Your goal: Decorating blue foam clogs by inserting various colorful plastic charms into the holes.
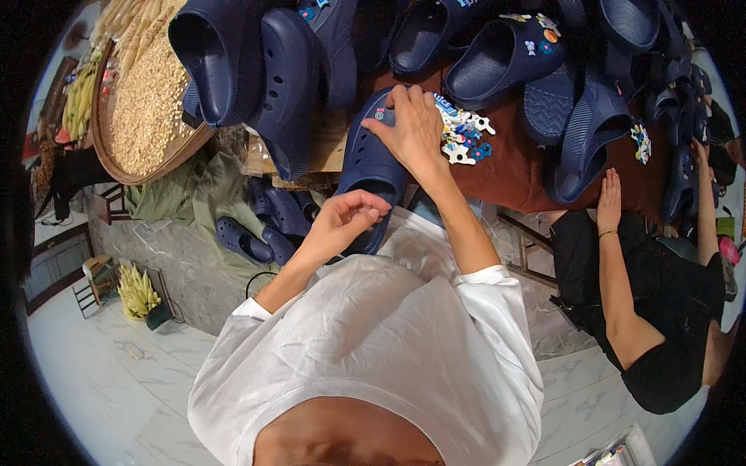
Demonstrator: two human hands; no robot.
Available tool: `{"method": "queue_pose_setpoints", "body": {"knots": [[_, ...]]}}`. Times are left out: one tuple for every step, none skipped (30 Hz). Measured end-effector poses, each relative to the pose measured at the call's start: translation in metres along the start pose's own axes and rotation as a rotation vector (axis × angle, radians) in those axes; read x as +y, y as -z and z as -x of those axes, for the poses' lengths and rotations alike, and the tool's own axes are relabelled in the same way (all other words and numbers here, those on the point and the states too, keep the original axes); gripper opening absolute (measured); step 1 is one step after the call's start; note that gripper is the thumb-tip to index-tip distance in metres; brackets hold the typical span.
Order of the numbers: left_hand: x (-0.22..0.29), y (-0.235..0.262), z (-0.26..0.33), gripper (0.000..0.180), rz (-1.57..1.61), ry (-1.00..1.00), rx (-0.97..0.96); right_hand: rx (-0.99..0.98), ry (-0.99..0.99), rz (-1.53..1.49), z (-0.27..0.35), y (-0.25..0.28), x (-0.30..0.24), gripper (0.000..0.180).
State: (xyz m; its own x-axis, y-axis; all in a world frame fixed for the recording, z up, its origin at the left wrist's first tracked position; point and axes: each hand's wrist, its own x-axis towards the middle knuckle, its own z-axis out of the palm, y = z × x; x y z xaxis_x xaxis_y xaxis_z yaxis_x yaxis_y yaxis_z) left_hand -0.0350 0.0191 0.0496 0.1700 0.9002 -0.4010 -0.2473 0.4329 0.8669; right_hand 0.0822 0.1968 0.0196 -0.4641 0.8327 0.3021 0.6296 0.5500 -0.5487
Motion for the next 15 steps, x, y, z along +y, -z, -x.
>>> {"method": "queue_pose_setpoints", "body": {"knots": [[-0.008,-0.001,-0.004,0.018,-0.001,0.001,0.002,-0.007,-0.016,0.036,-0.001,-0.003,0.000,0.040],[-0.016,-0.002,-0.008,0.020,0.067,0.031,0.049,-0.006,-0.016,0.035,-0.002,-0.003,-0.001,0.040],[-0.027,-0.003,-0.014,0.022,0.134,0.061,0.095,-0.012,-0.022,0.029,-0.003,-0.004,-0.001,0.039],[-0.045,-0.001,-0.023,0.022,0.133,0.061,0.094,-0.018,-0.026,0.023,-0.003,-0.004,-0.002,0.039],[-0.068,0.003,-0.033,0.025,0.230,0.021,0.123,-0.018,-0.025,0.024,-0.004,-0.004,-0.003,0.039],[-0.079,0.002,-0.042,0.029,0.327,-0.016,0.150,-0.022,-0.028,0.026,-0.004,-0.004,-0.005,0.038],[-0.071,-0.006,-0.048,0.029,0.325,-0.013,0.144,-0.025,-0.033,0.029,-0.004,-0.004,-0.004,0.038],[-0.057,-0.018,-0.054,0.031,0.466,-0.044,0.279,-0.023,-0.035,0.030,-0.003,-0.004,-0.002,0.038],[-0.048,-0.026,-0.060,0.033,0.606,-0.075,0.415,-0.016,-0.029,0.030,-0.002,-0.004,-0.001,0.037],[-0.045,-0.029,-0.070,0.033,0.606,-0.076,0.413,-0.010,-0.022,0.030,-0.002,-0.004,-0.001,0.037],[-0.042,-0.028,-0.081,0.036,0.742,-0.090,0.459,-0.010,-0.018,0.029,-0.002,-0.005,-0.001,0.037],[-0.039,-0.026,-0.091,0.039,0.879,-0.104,0.504,-0.009,-0.017,0.031,-0.002,-0.005,-0.001,0.038],[-0.038,-0.024,-0.098,0.039,0.879,-0.107,0.504,-0.008,-0.018,0.034,-0.002,-0.004,-0.001,0.039],[-0.037,-0.021,-0.104,0.040,0.987,-0.105,0.425,-0.007,-0.016,0.033,-0.002,-0.004,-0.002,0.039],[-0.037,-0.019,-0.108,0.042,1.093,-0.102,0.344,-0.039,-0.028,0.033,-0.003,-0.003,-0.003,0.041]]}}
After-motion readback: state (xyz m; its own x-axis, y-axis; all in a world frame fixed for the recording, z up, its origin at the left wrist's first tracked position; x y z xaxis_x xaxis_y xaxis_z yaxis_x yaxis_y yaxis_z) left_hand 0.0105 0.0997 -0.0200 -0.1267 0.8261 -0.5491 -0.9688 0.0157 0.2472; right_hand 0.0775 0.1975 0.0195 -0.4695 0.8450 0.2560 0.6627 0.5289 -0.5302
